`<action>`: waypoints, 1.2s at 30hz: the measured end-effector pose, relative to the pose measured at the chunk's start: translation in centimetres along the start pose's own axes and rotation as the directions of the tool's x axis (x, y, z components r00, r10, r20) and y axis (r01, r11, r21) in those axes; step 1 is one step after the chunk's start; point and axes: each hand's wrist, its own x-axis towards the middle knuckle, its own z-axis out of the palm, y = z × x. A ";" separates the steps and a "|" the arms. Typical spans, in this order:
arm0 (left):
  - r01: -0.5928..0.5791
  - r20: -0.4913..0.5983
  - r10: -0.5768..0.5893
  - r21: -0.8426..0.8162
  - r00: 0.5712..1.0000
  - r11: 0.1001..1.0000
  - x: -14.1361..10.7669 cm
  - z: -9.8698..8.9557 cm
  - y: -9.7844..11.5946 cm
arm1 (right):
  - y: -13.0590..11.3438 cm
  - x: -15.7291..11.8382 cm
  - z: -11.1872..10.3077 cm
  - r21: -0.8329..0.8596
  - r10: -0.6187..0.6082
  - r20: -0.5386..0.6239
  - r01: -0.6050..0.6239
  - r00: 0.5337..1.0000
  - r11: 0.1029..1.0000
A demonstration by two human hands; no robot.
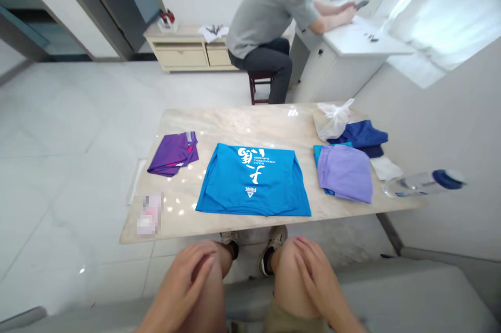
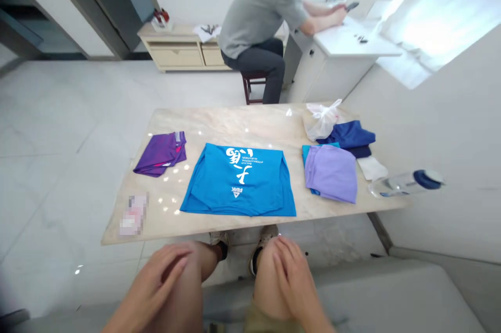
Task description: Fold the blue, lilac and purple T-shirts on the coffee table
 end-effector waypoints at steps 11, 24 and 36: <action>-0.130 -0.291 0.210 0.272 0.933 0.954 -5.0 4.0 1.4 | 2.5 -4.7 7.5 -0.061 -0.050 -0.395 0.028 0.917 0.998; -0.113 -0.273 0.180 0.244 0.945 0.963 -6.3 4.1 3.3 | 3.4 -3.4 7.0 -0.048 -0.096 -0.450 0.083 0.888 0.995; -0.072 -0.354 0.209 0.362 0.912 0.929 -11.0 7.4 0.2 | 3.5 -3.4 7.3 -0.042 -0.094 -0.442 0.084 0.892 0.996</action>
